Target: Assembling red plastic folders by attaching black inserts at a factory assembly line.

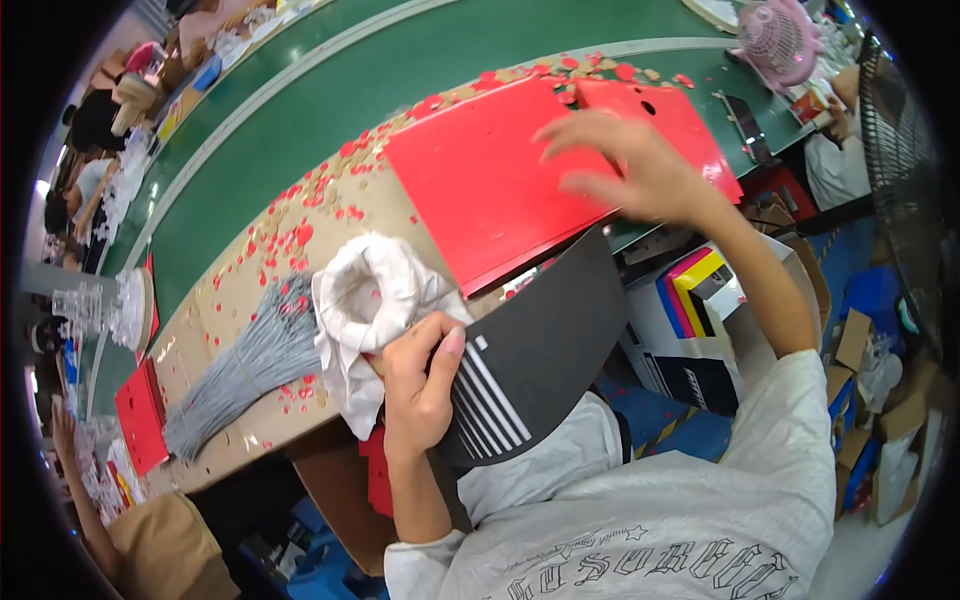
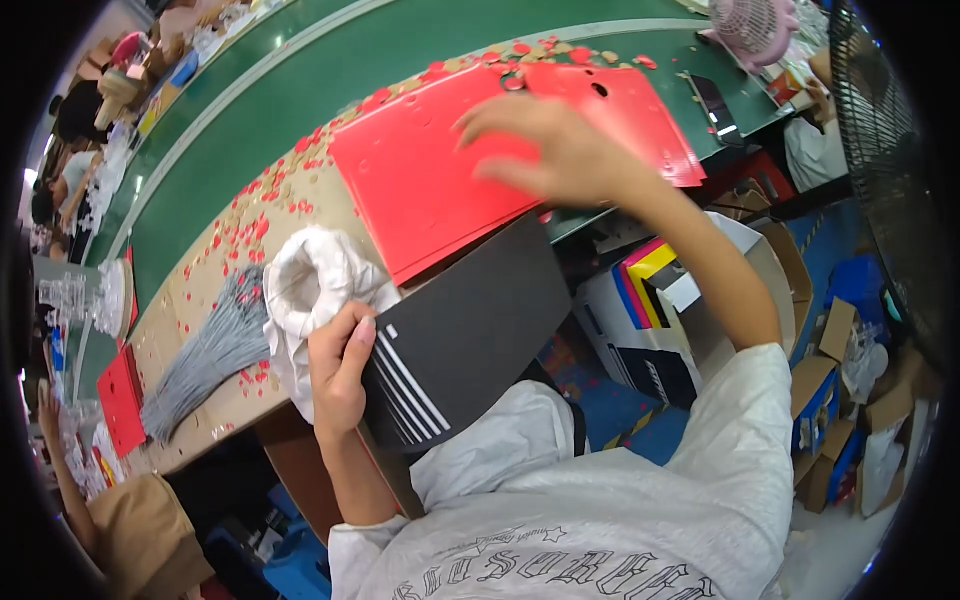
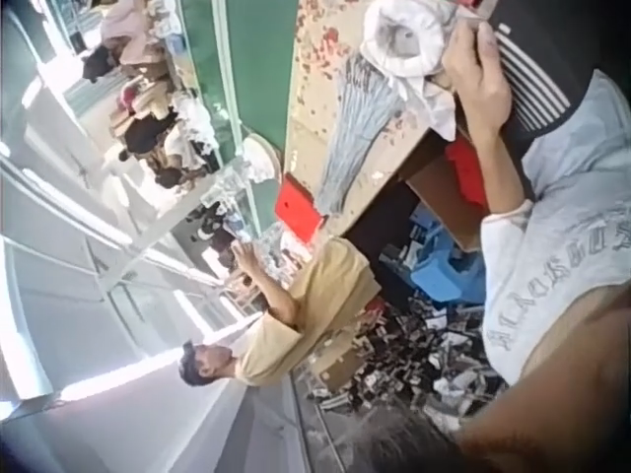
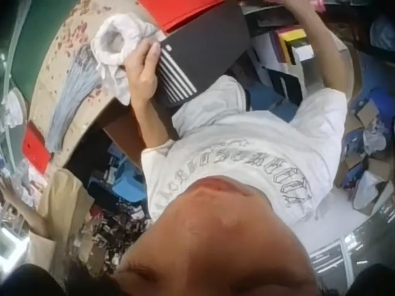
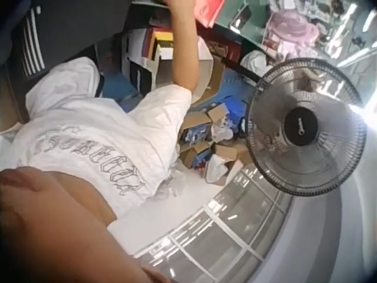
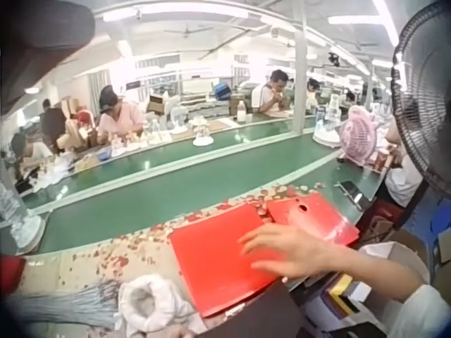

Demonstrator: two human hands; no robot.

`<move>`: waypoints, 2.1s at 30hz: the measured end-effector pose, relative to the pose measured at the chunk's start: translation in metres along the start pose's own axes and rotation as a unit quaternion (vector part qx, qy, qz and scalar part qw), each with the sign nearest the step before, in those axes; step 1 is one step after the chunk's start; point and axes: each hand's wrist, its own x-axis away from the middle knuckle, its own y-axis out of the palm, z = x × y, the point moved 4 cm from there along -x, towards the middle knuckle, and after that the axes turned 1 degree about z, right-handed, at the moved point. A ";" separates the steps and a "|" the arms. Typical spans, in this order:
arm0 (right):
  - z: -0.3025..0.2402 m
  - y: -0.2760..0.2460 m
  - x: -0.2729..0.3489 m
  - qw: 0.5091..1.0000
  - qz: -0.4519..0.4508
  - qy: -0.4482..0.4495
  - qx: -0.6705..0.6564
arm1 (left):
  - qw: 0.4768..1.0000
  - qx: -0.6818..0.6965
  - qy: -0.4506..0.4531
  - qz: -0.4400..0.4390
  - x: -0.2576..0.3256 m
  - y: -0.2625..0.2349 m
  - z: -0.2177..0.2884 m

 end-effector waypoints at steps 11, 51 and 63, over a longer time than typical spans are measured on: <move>-0.117 0.067 0.024 0.991 0.059 -0.091 -0.083 | 0.996 0.040 -0.026 0.081 0.008 0.003 -0.007; -0.017 0.051 -0.024 0.982 -0.007 0.076 -0.172 | 0.946 -0.252 0.205 0.007 0.002 0.046 0.009; 0.036 0.094 -0.073 0.943 -0.250 0.152 -0.160 | 0.931 -0.322 0.170 -0.016 -0.026 0.065 -0.016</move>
